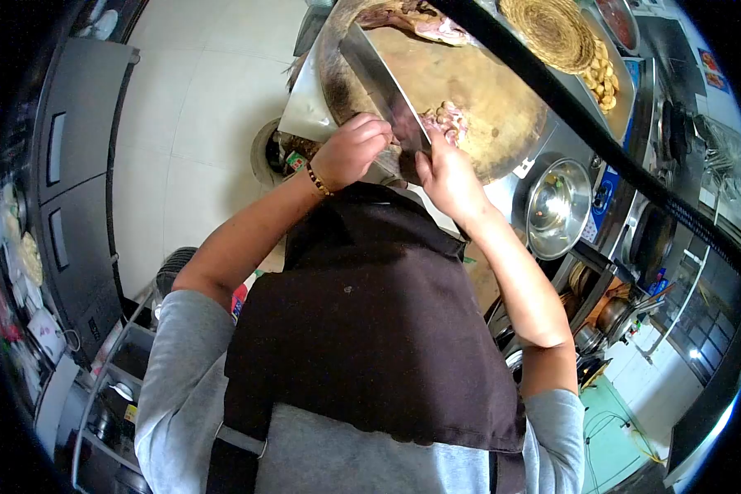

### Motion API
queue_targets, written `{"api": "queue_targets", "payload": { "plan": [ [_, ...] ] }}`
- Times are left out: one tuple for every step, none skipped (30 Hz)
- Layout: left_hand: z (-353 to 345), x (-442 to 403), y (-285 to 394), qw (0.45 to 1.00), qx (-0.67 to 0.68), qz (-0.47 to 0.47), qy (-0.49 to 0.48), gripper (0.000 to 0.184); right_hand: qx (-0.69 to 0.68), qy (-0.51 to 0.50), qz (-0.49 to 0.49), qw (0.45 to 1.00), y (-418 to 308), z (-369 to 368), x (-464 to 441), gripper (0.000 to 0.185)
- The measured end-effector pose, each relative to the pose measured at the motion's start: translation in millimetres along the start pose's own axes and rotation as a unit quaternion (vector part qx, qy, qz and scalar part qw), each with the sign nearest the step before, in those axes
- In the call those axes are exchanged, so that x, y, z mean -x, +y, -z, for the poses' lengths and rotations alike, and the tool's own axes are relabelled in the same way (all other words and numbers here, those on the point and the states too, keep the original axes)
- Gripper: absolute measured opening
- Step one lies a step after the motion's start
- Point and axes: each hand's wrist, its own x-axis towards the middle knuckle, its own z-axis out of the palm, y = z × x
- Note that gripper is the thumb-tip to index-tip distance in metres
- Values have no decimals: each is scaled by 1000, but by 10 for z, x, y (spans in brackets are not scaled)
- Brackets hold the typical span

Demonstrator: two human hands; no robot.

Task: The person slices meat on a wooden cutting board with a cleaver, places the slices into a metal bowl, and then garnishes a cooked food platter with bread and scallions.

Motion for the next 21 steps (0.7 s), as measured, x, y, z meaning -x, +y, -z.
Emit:
{"api": "queue_targets", "payload": {
  "plan": [
    [-2,1,7,1000,-2,-4,1,13,1,4,1,1000,-26,55,-2,26],
    [3,-1,-2,1000,-11,-6,7,13,21,-21,-10,1000,-71,129,-22,27],
    [3,11,5,1000,-18,-5,13,14,40,-50,-24,998,-138,215,-19,28],
    [-1,18,10,1000,-15,-4,12,14,29,-92,-65,993,-228,345,-17,28],
    [-9,17,-4,1000,-20,-6,10,14,31,-95,-66,993,-219,370,29,28],
    [-17,25,-9,1000,-25,-6,8,14,22,-95,-56,994,-213,388,74,28],
    [-26,35,0,1000,-24,-1,10,14,12,-97,-45,994,-217,389,108,27],
    [-31,37,4,999,-22,-4,23,14,-2,-108,-83,991,-234,352,121,26],
    [-34,44,9,999,-19,-6,36,13,-3,-113,-83,990,-237,294,102,26],
    [-28,41,7,999,-20,-2,37,13,-5,-101,-89,991,-231,223,70,27],
    [-20,29,-4,999,-20,-7,34,13,-7,-88,-94,992,-210,139,33,27],
    [-20,27,-2,999,-18,-14,30,13,5,-46,-49,998,-137,12,-23,27],
    [-31,40,-15,999,-18,-14,28,13,3,-45,-51,998,-133,-58,-34,27],
    [-49,52,-46,1000,-11,-10,13,12,8,-26,-43,999,-139,-104,-43,27],
    [-59,44,-74,1000,-7,-7,-1,11,6,-20,-43,999,-138,-89,-53,28],
    [-54,46,-64,1000,-8,-12,-3,11,5,-14,-43,999,-136,-74,-64,29],
    [-38,59,-33,1000,-13,-13,9,10,4,-8,-45,999,-84,-68,-61,29],
    [-17,50,-17,999,-19,-15,21,9,11,-1,-21,1000,11,-71,-69,30],
    [3,22,-12,999,-22,-22,18,9,18,6,2,1000,37,-49,-87,32],
    [14,7,-3,999,-28,-22,19,9,18,-19,-32,999,37,-23,-84,33],
    [18,2,7,999,-32,-20,20,9,18,-17,-32,999,14,13,-67,33]
  ]
}}
